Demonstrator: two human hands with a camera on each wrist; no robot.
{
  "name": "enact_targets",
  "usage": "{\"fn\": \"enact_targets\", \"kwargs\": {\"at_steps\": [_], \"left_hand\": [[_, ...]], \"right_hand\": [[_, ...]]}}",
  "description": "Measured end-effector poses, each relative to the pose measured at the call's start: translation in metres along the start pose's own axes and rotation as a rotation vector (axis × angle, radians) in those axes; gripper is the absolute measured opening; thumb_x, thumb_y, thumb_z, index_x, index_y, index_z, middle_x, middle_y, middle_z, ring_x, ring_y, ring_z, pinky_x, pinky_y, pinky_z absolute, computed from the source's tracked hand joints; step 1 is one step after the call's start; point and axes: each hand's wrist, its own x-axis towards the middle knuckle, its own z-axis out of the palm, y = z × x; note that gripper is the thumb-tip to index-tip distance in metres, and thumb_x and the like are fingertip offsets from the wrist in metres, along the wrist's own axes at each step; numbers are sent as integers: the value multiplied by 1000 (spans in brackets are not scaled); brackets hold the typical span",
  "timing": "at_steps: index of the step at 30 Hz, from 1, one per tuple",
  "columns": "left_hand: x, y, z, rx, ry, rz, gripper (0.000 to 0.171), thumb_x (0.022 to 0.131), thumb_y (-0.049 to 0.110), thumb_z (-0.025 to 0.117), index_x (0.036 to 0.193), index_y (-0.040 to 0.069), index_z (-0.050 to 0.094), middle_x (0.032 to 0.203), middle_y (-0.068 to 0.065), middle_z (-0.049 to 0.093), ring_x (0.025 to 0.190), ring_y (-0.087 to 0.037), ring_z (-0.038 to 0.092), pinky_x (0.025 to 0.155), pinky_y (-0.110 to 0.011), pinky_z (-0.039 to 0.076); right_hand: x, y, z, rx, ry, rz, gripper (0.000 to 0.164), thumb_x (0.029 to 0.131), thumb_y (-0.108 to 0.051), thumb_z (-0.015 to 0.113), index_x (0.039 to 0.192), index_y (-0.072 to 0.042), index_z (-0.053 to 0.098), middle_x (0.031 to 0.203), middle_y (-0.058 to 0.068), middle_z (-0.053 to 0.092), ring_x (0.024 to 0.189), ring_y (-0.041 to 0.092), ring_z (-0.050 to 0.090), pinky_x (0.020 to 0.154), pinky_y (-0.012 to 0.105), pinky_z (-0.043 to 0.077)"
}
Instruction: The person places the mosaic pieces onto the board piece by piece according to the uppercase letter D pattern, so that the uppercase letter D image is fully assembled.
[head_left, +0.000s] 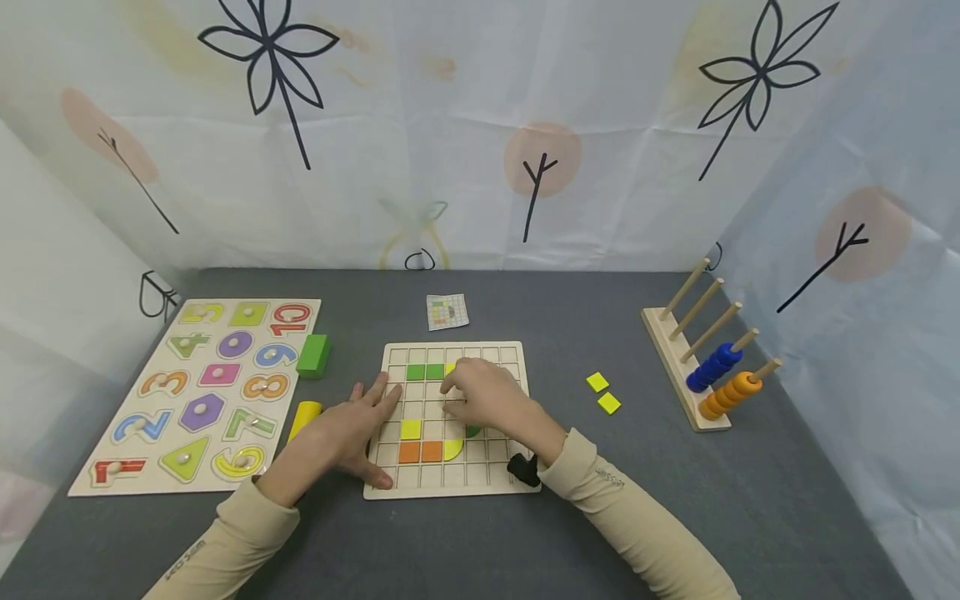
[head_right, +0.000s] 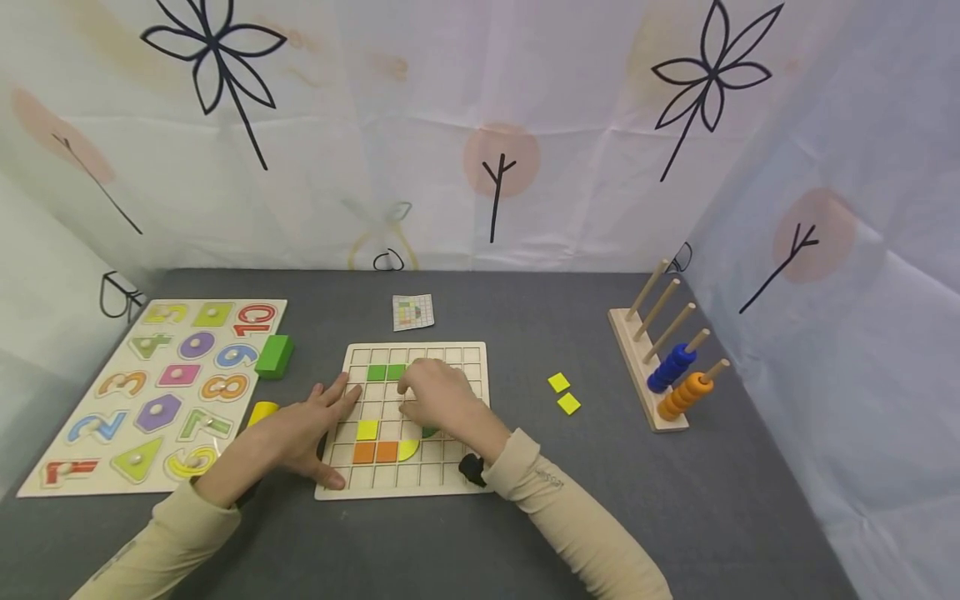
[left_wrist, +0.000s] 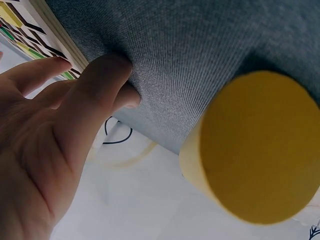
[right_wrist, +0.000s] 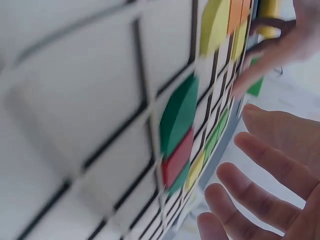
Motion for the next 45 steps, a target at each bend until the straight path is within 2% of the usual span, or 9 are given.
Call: {"fn": "enact_targets", "kwargs": {"at_steps": [4,10,13,16,18,23,29,36,45], "left_hand": [[0,0,1,0,6,10,133,57,47,99,159,-2,28,167,-33,16,146,-65,24,111,-71,38],[-1,-1,1,6,11,17,133,57,48,99,159,-2,28,167,-33,17,146,-65,25,110,-71,38],[-1,0,0,8,9,15,133,57,47,98,159,-1,28,167,-33,17,146,-65,25,110,-70,38],[-1,0,0,3,4,7,133,57,47,98,159,-1,28,167,-32,16,147,-64,25,111,-70,38],[-2,1,-1,0,1,2,133,57,47,98,159,0,28,167,-32,16,147,-64,24,111,-69,38],[-1,1,-1,-1,-2,-1,133,57,47,98,160,0,28,168,-31,17,147,-64,24,111,-71,37],[-1,1,-1,1,-1,1,133,57,46,99,159,-1,28,167,-32,17,147,-64,24,111,-71,37],[-1,2,-1,-12,0,-4,133,57,45,99,159,0,28,168,-31,16,147,-64,23,112,-71,36],[-1,2,-1,0,5,5,133,57,46,99,159,0,29,167,-32,17,147,-64,24,111,-70,37]], "right_hand": [[-6,17,-8,13,32,31,20,92,-19,76,110,-10,80,111,7,74,93,21,67,67,33,54],[-16,41,-19,23,54,140,24,91,-21,77,113,-12,79,118,8,75,107,25,71,77,41,60],[-23,53,-24,13,66,177,26,91,-21,78,115,-11,79,117,8,75,105,24,71,76,40,59],[-30,65,-28,-7,80,183,27,90,-20,78,115,-10,78,111,9,74,94,23,69,68,36,55],[-36,73,-30,-18,90,180,27,90,-19,78,115,-9,78,109,10,73,93,24,69,69,37,56],[-49,91,-33,-37,94,198,28,91,-18,78,116,-7,77,113,12,72,105,30,70,83,44,59],[-61,110,-36,-53,86,252,31,90,-20,79,118,-7,76,117,14,71,107,32,69,83,47,59],[-73,128,-38,-75,87,275,32,91,-21,78,119,-6,76,113,16,70,103,33,68,82,49,58],[-81,138,-37,-56,47,317,33,90,-18,77,120,-3,75,121,20,71,111,37,67,87,53,55]]}}
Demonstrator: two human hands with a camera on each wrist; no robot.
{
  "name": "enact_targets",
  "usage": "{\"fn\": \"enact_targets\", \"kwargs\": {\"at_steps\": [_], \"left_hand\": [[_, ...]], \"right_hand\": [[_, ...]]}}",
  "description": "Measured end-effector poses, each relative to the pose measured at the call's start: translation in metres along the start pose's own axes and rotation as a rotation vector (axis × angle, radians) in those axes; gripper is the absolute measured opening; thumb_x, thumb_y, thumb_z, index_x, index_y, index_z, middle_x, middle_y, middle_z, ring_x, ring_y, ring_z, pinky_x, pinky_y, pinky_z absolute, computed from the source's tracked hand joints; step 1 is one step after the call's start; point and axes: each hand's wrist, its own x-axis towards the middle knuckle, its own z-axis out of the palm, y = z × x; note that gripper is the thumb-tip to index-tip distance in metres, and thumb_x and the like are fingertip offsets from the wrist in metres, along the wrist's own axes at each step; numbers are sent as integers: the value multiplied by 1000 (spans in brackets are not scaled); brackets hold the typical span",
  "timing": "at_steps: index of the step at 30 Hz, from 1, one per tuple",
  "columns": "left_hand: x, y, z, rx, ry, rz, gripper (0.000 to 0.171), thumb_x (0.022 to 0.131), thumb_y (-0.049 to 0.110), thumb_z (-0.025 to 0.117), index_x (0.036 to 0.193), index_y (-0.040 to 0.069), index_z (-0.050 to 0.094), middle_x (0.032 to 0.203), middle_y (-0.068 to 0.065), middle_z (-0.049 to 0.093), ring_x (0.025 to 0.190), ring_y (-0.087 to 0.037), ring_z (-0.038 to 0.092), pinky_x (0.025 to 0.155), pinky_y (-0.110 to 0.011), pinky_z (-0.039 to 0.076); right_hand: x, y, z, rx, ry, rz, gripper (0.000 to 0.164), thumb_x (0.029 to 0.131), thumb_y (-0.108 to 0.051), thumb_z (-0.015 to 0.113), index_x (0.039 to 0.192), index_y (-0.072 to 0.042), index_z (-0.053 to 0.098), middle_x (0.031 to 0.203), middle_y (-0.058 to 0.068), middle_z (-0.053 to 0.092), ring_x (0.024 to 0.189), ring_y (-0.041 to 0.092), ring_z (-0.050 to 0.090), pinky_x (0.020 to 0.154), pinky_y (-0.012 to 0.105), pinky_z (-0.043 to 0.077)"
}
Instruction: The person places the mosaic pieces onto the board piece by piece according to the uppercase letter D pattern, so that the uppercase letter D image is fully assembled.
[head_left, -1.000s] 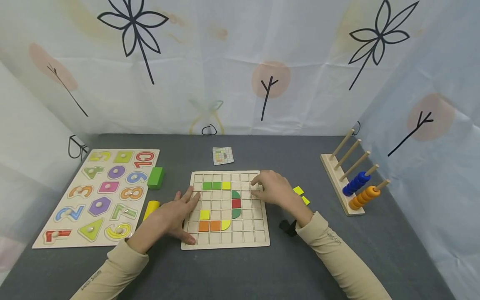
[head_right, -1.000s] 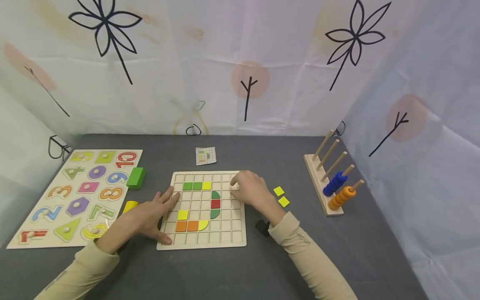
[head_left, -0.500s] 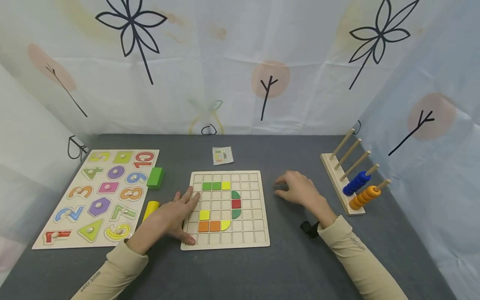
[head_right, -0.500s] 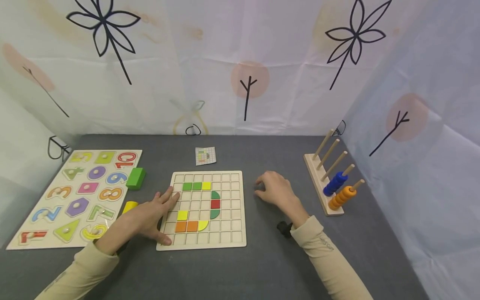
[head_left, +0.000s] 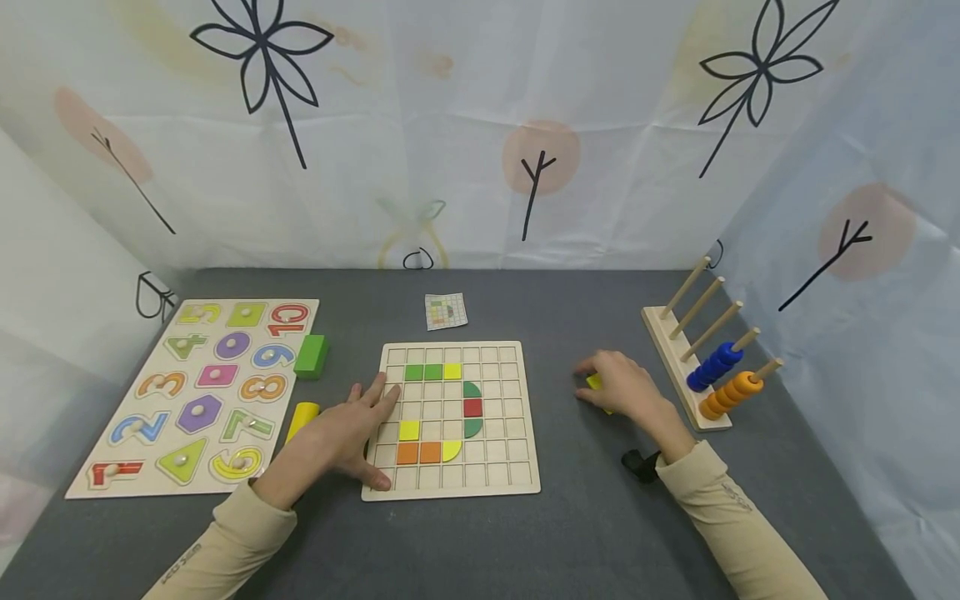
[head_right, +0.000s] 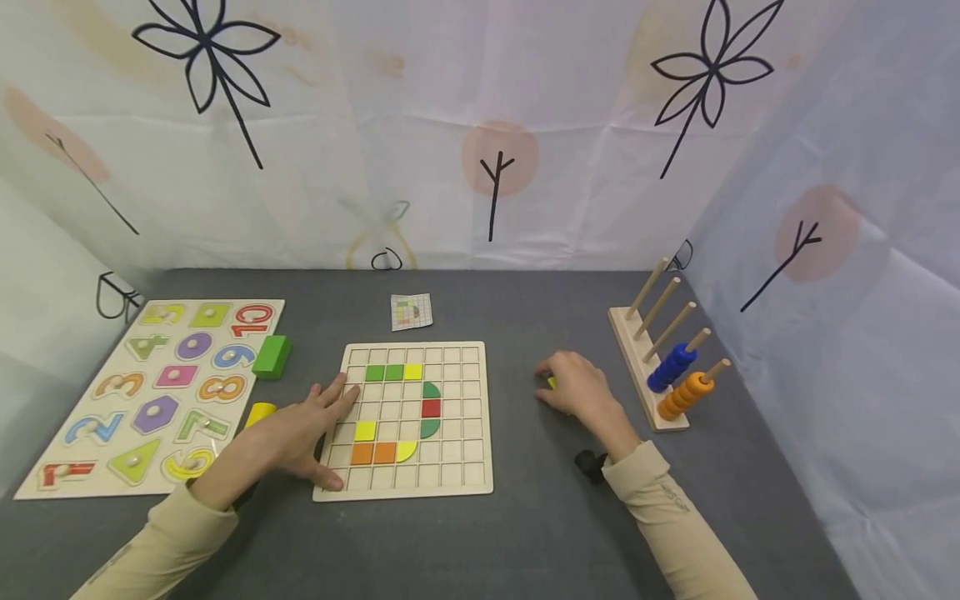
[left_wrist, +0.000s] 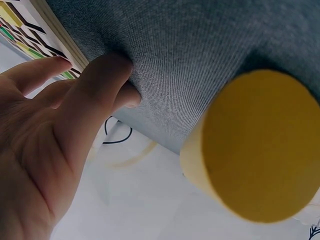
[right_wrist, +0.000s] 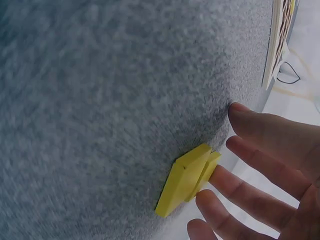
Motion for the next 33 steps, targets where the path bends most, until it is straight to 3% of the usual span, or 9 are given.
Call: {"fn": "enact_targets", "kwargs": {"at_steps": [7,16,24,33], "left_hand": [[-1,-1,0,-5,-7,1,132,57,45,99,159,-1,28,167,-32,17,147,-65,24,111,-72,36],[0,0,0,-1,-5,-4,133,57,46,99,159,-1,28,167,-32,17,146,-65,24,111,-71,37],[-1,1,0,2,0,-8,134,56,46,99,159,-1,28,167,-32,17,146,-64,25,111,-71,37],[-2,1,-2,3,3,7,132,57,46,99,158,-2,29,166,-33,17,146,-65,24,110,-71,38]], "right_hand": [[-3,8,-1,5,12,-16,32,90,-18,77,119,-3,75,121,20,71,112,38,67,88,55,56],[-5,14,-2,25,22,-23,27,90,-7,74,116,-2,76,119,23,72,107,39,68,79,50,57],[0,0,5,23,64,-16,26,91,-17,76,114,-4,78,115,18,74,99,34,70,77,49,58],[5,-10,11,35,62,-82,27,90,-17,78,113,-3,78,110,16,75,88,25,69,69,41,56]]}}
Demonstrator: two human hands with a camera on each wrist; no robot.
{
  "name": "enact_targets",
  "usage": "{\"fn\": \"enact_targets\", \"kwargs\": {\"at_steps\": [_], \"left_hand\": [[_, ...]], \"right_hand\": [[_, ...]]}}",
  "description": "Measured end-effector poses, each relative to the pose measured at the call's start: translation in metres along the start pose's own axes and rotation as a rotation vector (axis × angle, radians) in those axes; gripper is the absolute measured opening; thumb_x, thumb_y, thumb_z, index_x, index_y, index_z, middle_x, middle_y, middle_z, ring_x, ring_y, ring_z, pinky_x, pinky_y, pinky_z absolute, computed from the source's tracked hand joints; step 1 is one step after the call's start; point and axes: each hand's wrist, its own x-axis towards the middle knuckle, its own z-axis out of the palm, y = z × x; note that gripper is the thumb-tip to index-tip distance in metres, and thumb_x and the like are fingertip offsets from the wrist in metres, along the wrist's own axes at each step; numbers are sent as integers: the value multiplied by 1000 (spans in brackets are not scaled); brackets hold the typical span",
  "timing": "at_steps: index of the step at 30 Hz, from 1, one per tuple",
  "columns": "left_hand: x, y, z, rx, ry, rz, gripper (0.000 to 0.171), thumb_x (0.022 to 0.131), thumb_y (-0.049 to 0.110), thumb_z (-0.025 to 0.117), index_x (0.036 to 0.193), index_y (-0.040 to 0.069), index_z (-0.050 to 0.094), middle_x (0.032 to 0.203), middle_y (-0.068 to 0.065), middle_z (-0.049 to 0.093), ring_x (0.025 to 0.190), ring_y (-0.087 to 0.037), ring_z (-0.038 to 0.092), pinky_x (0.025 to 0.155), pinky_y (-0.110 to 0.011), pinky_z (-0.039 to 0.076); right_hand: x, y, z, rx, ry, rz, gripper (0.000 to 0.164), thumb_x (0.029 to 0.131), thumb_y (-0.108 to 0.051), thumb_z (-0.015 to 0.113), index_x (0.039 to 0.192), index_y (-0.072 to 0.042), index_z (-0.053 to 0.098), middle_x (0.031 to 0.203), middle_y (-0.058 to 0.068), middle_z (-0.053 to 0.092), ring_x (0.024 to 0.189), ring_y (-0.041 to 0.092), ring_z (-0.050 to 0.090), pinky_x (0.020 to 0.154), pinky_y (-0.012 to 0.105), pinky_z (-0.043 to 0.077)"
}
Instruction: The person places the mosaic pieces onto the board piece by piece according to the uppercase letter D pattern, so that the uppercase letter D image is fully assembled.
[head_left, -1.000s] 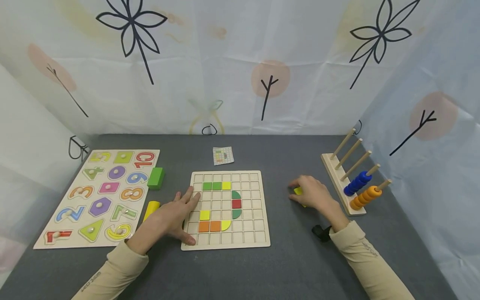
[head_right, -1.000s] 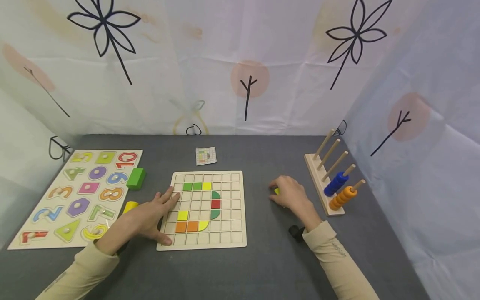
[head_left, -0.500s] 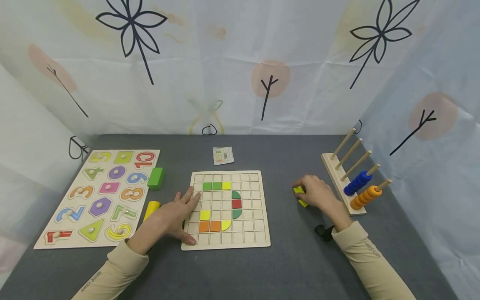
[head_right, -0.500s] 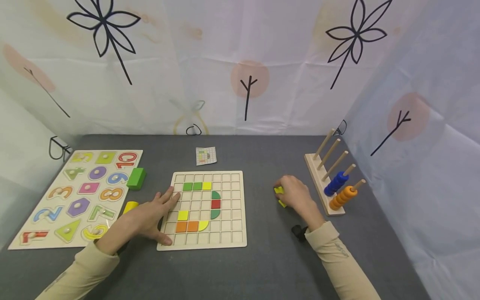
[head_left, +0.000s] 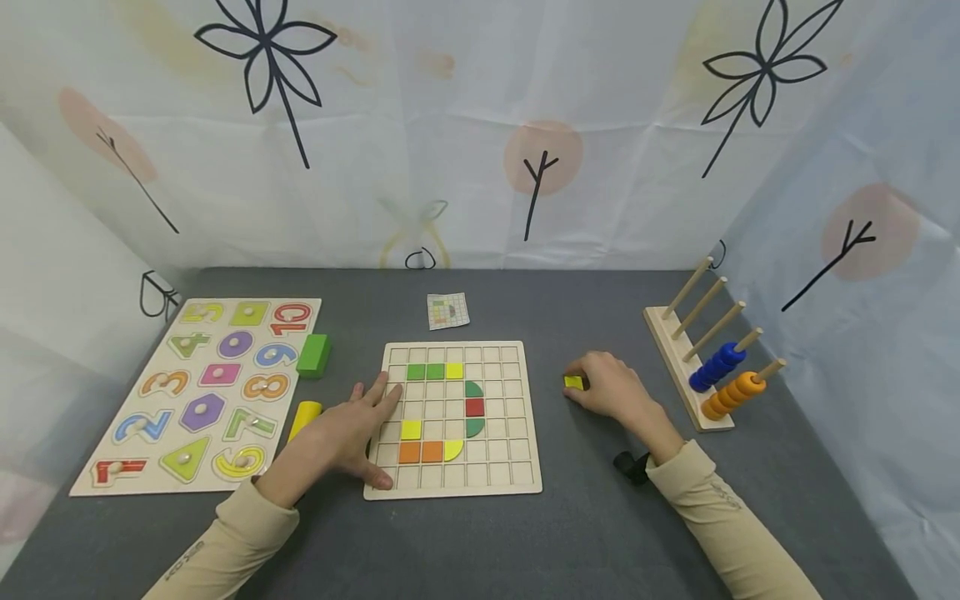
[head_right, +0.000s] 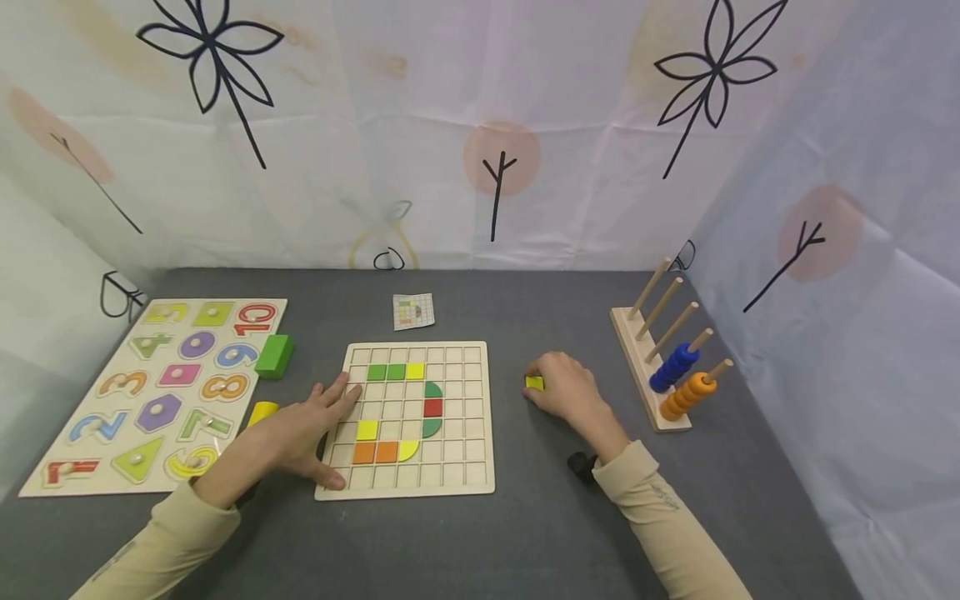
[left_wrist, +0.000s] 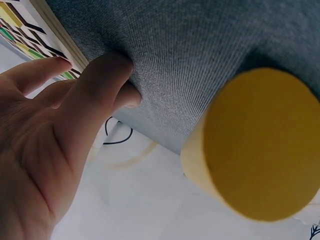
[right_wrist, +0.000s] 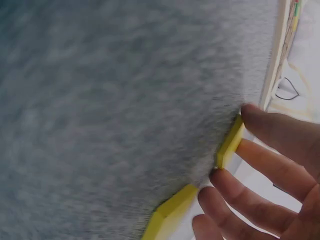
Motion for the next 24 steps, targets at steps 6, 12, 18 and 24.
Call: {"fn": "enact_targets", "kwargs": {"at_steps": [6,12,18,24], "left_hand": [[0,-1,1,-1,1,1,131,58,46,99,159,-2,29,166,-33,17,146,-65,24,110,-71,38],[1,-1,2,0,2,4,131,58,46,99,158,-2,29,166,-33,17,146,-65,24,110,-70,38],[1,-1,2,8,4,0,132,57,46,99,158,-2,29,167,-33,17,146,-65,25,110,-70,39],[1,-1,3,6,3,0,132,57,47,99,159,-2,29,167,-33,17,146,-65,25,110,-70,39]], "right_hand": [[-1,-5,0,9,-31,-27,27,88,-11,79,114,-2,77,102,14,75,81,20,65,66,35,52],[0,-12,3,14,-34,-16,25,91,-14,77,114,-3,77,101,12,74,78,18,63,62,31,48],[1,-21,4,22,-11,-44,25,91,-14,76,114,-4,77,102,13,74,78,17,62,61,30,47],[5,-35,5,39,-9,-73,24,92,-13,76,114,-6,77,102,11,74,77,16,60,59,27,45]]}}
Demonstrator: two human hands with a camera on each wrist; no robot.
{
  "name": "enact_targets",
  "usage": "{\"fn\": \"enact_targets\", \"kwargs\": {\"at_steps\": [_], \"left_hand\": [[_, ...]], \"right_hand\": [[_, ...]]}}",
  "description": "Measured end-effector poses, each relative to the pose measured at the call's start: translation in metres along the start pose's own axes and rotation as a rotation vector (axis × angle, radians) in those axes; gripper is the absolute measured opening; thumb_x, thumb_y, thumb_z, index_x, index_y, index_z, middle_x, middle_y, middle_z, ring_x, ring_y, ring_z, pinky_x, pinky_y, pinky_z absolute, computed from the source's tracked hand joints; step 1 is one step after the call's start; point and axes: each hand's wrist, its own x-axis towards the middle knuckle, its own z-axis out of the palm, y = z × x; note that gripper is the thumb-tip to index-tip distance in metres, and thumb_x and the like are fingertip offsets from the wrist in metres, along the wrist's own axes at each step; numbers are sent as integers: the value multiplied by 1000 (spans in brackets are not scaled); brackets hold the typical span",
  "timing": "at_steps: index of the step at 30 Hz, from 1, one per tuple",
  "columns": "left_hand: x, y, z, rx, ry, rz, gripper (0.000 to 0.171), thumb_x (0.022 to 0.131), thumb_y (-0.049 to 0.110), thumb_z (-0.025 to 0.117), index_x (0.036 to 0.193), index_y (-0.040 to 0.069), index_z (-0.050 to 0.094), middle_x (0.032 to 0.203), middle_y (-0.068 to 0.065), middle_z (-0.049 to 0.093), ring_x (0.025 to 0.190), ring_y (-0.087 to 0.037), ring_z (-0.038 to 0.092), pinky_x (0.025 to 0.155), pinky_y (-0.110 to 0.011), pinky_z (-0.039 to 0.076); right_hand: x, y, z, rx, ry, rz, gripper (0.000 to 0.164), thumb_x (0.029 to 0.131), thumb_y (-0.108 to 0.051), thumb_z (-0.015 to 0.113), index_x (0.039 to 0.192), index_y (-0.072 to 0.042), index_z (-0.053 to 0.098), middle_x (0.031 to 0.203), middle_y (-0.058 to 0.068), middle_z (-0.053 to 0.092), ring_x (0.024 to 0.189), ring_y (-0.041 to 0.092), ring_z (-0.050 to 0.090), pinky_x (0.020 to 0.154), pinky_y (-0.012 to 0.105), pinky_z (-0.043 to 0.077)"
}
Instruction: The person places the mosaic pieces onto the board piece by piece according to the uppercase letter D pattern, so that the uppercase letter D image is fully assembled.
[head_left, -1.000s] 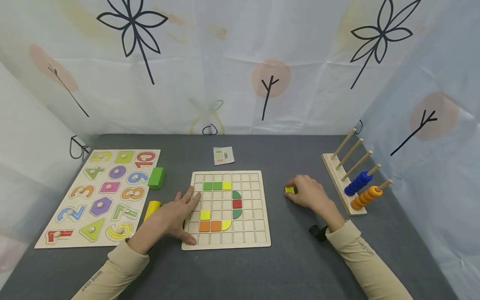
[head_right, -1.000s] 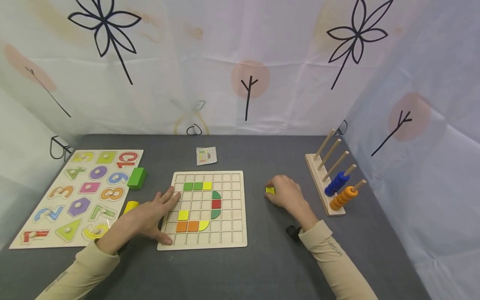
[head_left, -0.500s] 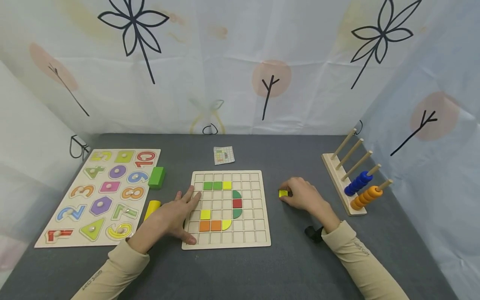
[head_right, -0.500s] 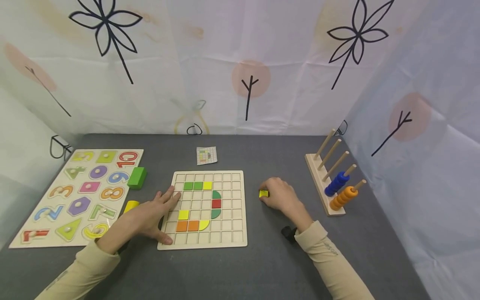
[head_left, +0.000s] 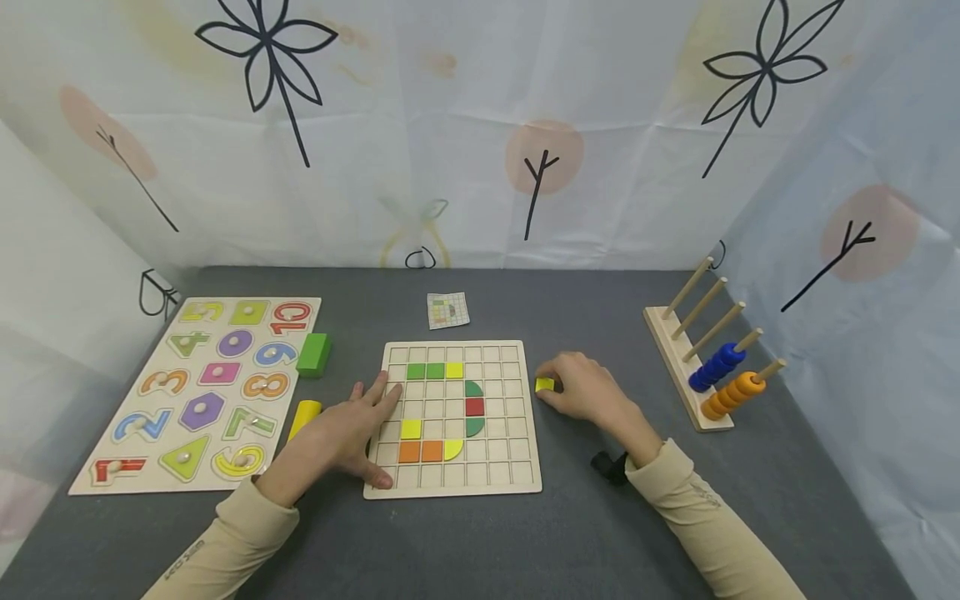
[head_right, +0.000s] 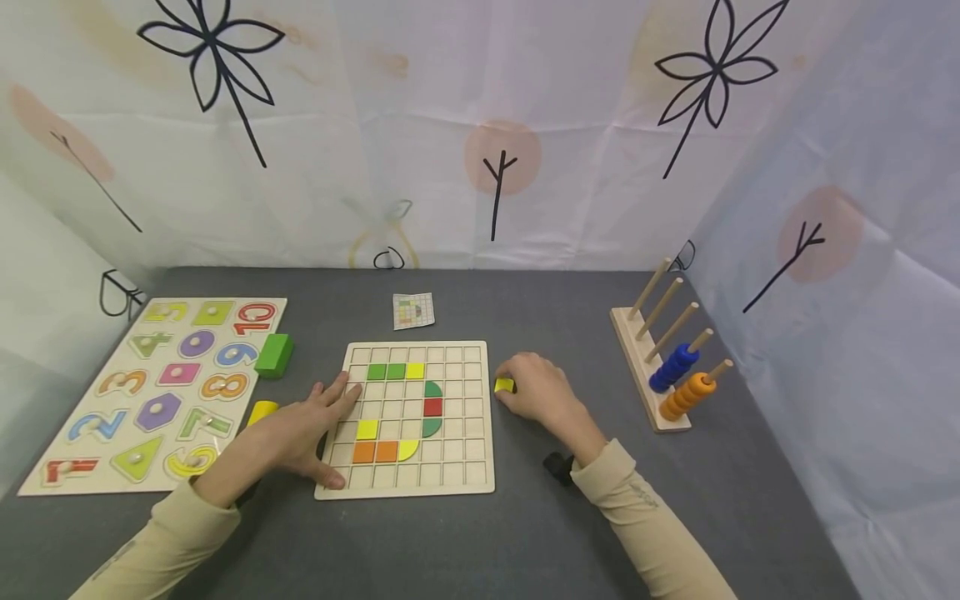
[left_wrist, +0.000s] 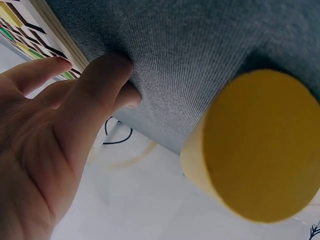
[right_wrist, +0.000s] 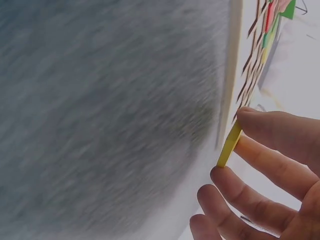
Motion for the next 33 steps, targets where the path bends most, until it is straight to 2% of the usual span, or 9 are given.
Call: {"fn": "enact_targets", "kwargs": {"at_steps": [9,14,19,25,33], "left_hand": [[0,0,0,-13,-5,-7,133,57,46,99,159,-1,28,167,-32,16,147,-64,24,110,-71,37],[0,0,-1,-20,-8,-8,132,57,45,99,159,-1,28,167,-32,16,147,-64,23,110,-72,37],[1,0,-1,-22,-13,-10,133,57,45,99,159,-1,28,167,-32,15,147,-65,22,110,-73,36],[1,-1,0,-26,-10,-11,132,57,45,99,159,-1,29,167,-32,16,147,-65,23,110,-73,36],[0,-2,0,-25,-10,-4,131,58,46,99,159,0,30,167,-32,16,146,-65,24,108,-73,38]], "right_hand": [[13,-29,0,-10,-14,10,27,90,-16,77,116,-8,77,98,9,72,78,16,59,57,26,41],[23,-49,6,-12,-35,-10,27,90,-19,78,116,-11,77,107,9,74,90,20,68,58,29,49],[33,-72,13,7,-60,-85,26,91,-17,76,116,-10,78,114,10,75,100,25,72,64,35,56],[45,-103,21,-5,-98,-159,26,92,-17,76,116,-8,78,118,9,75,92,20,68,70,33,56],[56,-132,39,-42,-149,-177,25,92,-23,77,115,-13,78,118,2,76,86,12,64,59,25,51]]}}
